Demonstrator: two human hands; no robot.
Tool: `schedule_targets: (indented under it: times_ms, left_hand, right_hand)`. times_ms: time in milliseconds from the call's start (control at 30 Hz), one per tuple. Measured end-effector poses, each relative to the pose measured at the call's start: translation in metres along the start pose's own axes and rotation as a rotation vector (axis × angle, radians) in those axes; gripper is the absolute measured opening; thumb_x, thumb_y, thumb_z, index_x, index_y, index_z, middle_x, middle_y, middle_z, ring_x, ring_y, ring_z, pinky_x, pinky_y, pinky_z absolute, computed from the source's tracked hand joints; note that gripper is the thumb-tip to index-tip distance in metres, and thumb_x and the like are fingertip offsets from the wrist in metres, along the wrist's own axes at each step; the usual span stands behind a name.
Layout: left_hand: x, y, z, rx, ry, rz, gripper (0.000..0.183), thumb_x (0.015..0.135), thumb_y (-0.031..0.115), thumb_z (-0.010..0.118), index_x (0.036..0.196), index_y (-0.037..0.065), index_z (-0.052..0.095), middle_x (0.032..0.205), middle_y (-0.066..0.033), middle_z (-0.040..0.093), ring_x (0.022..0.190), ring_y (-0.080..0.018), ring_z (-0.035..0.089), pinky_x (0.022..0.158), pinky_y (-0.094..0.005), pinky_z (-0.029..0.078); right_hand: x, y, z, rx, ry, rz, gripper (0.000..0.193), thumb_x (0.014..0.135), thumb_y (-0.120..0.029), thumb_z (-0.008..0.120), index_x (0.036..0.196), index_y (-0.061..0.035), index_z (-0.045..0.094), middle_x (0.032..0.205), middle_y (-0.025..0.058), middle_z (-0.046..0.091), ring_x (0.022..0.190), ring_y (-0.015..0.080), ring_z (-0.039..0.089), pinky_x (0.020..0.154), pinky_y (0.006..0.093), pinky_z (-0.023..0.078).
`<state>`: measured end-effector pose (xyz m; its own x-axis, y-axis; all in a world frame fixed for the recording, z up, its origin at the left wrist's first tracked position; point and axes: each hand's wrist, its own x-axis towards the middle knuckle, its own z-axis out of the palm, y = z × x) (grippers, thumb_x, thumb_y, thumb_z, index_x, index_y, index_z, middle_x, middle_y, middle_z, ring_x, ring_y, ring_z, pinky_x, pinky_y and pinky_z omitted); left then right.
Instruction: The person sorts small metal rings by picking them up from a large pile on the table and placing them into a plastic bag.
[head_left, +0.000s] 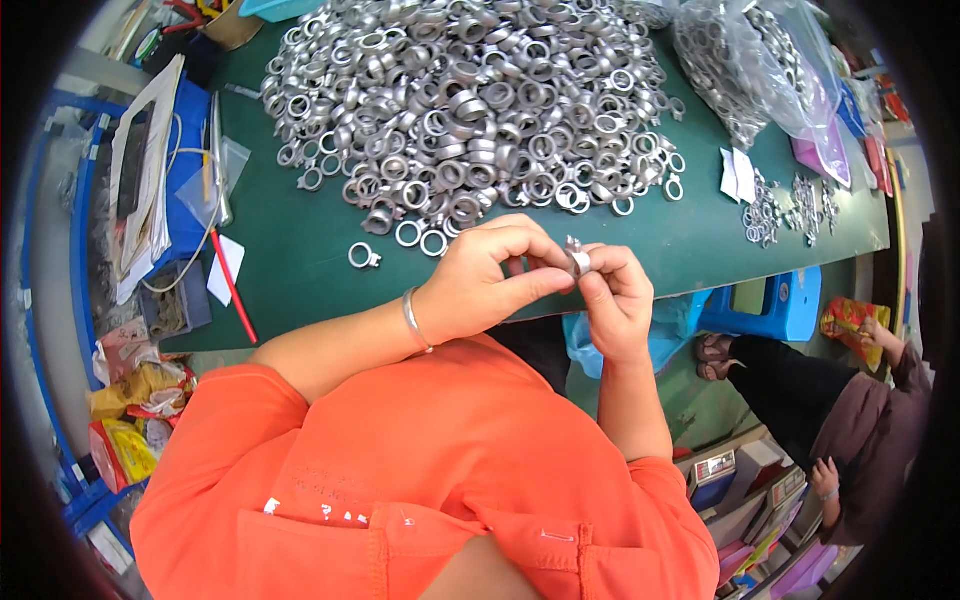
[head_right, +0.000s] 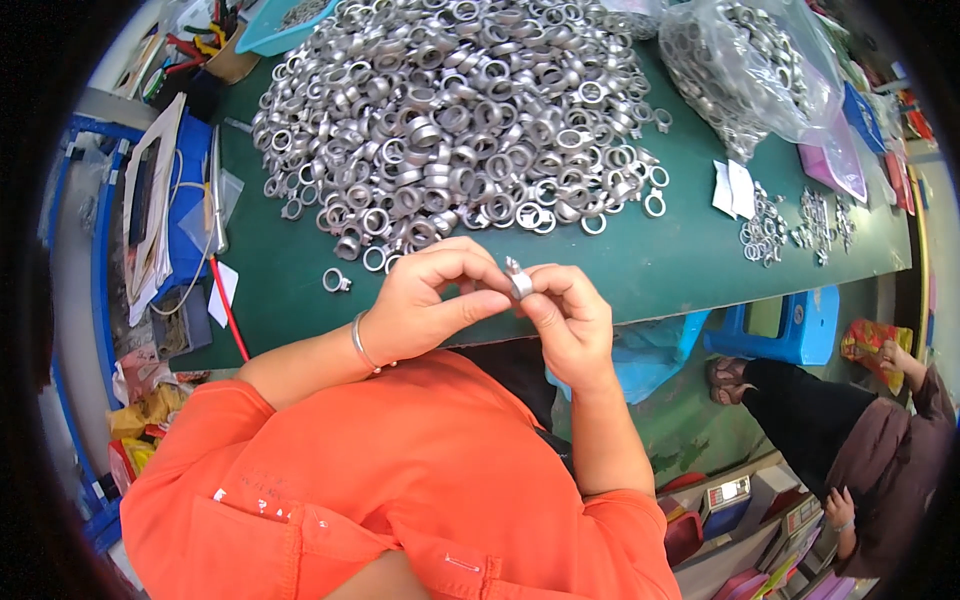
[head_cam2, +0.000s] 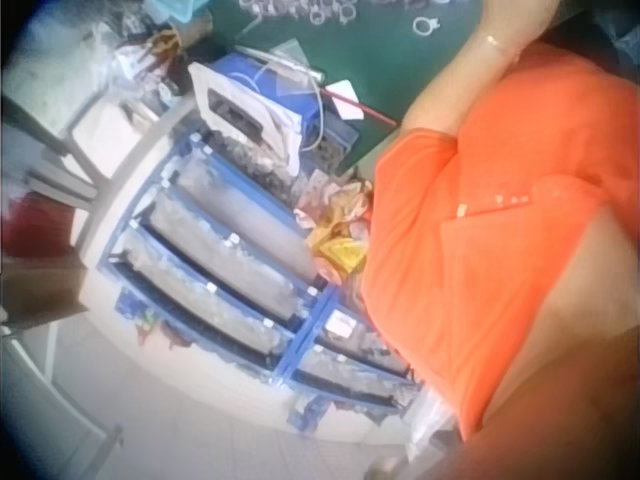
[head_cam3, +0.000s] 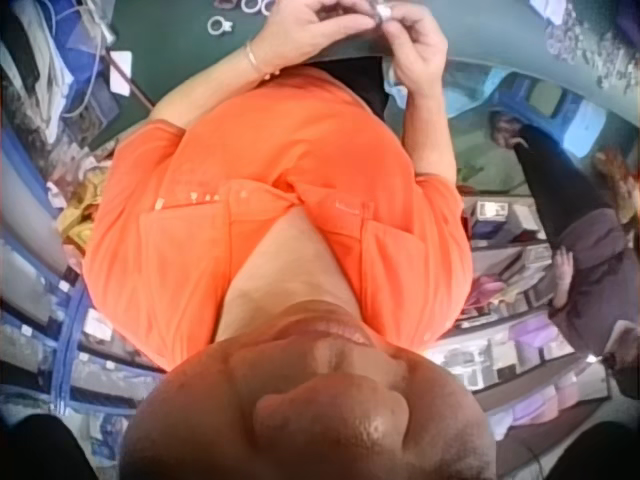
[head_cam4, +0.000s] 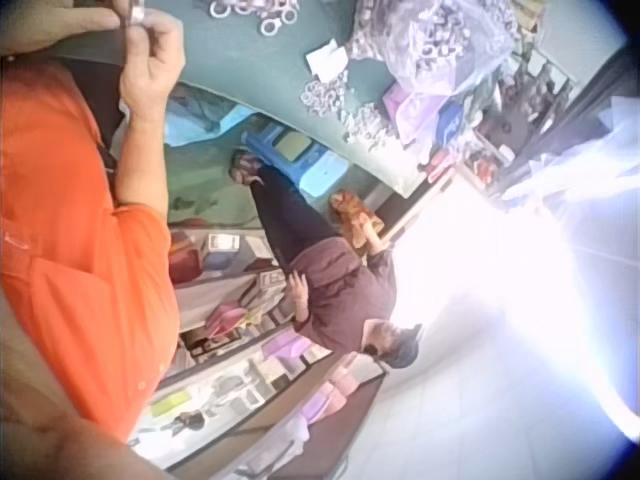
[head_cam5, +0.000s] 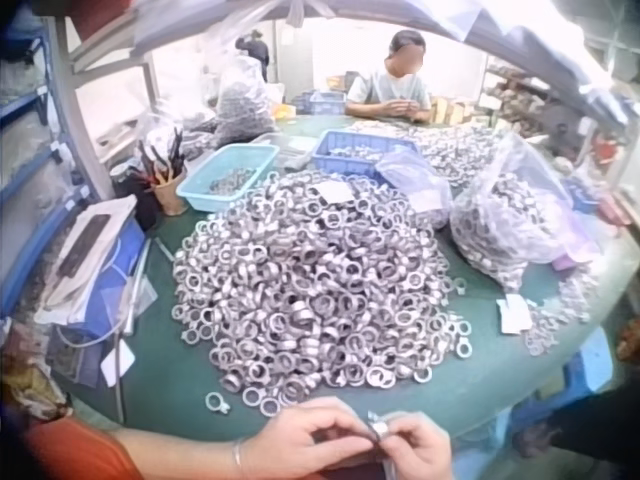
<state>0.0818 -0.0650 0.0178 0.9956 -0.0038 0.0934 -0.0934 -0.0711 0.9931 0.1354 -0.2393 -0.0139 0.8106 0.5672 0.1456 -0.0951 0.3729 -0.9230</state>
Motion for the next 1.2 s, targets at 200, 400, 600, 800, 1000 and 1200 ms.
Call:
schedule_targets:
  times_ms: [200, 400, 600, 800, 1000, 1200]
  left_hand:
    - [-0.007, -0.003, -0.001, 0.016, 0.041, 0.023, 0.010, 0.074, 0.004, 0.070, 0.083, 0.002, 0.065, 0.081, -0.0038, 0.059, 0.067, -0.0094, 0.051, 0.059, -0.0215, 0.041]
    - [-0.013, -0.006, -0.008, 0.053, 0.046, 0.046, 0.013, 0.075, 0.003, 0.069, 0.087, 0.002, 0.064, 0.083, -0.0042, 0.061, 0.071, -0.0091, 0.054, 0.061, -0.0216, 0.044]
    - [-0.022, -0.005, -0.013, -0.408, 0.103, -0.310, 0.020, 0.085, 0.009, 0.060, 0.101, -0.003, 0.058, 0.091, -0.0050, 0.061, 0.083, -0.0099, 0.058, 0.072, -0.0237, 0.051]
    - [-0.044, -0.011, -0.038, -0.956, 0.110, -0.629, 0.032, 0.095, 0.024, 0.042, 0.109, -0.002, 0.054, 0.081, -0.0055, 0.056, 0.068, -0.0131, 0.058, 0.056, -0.0238, 0.050]
    - [-0.052, -0.009, -0.050, -0.904, 0.140, -0.608, 0.021, 0.092, 0.021, 0.049, 0.098, 0.001, 0.053, 0.076, -0.0046, 0.056, 0.063, -0.0099, 0.054, 0.048, -0.0204, 0.042]
    - [-0.048, -0.002, -0.051, -0.570, 0.237, -0.575, 0.016, 0.086, 0.012, 0.060, 0.095, 0.000, 0.059, 0.079, -0.0052, 0.059, 0.063, -0.0090, 0.055, 0.050, -0.0195, 0.043]
  right_hand:
    - [0.005, 0.005, 0.005, -0.446, -0.088, -0.263, 0.012, 0.077, 0.006, 0.061, 0.087, 0.0013, 0.057, 0.094, 0.0135, 0.060, 0.082, 0.0207, 0.059, 0.072, 0.0291, 0.049]
    - [0.010, 0.001, 0.014, -0.669, -0.096, -0.380, 0.018, 0.072, 0.007, 0.064, 0.087, 0.0000, 0.059, 0.092, 0.0140, 0.058, 0.079, 0.0240, 0.059, 0.066, 0.0296, 0.049]
    - [0.009, -0.007, 0.028, -1.074, -0.181, -0.588, 0.023, 0.060, 0.003, 0.065, 0.082, -0.0040, 0.065, 0.084, 0.0081, 0.054, 0.073, 0.0239, 0.053, 0.060, 0.0314, 0.043]
    - [0.027, 0.003, 0.050, -0.770, -0.306, -0.566, 0.024, 0.065, 0.008, 0.060, 0.088, 0.0007, 0.060, 0.084, 0.0108, 0.059, 0.073, 0.0262, 0.056, 0.063, 0.0345, 0.045]
    - [0.062, 0.034, 0.065, -1.105, -0.053, -0.319, 0.021, 0.071, -0.007, 0.069, 0.089, -0.0031, 0.059, 0.076, 0.0089, 0.054, 0.069, 0.0256, 0.053, 0.060, 0.0340, 0.044]
    - [0.051, 0.023, 0.069, -0.764, -0.042, -0.169, 0.015, 0.073, 0.001, 0.066, 0.087, -0.0014, 0.060, 0.079, 0.0076, 0.057, 0.067, 0.0170, 0.058, 0.057, 0.0265, 0.047]
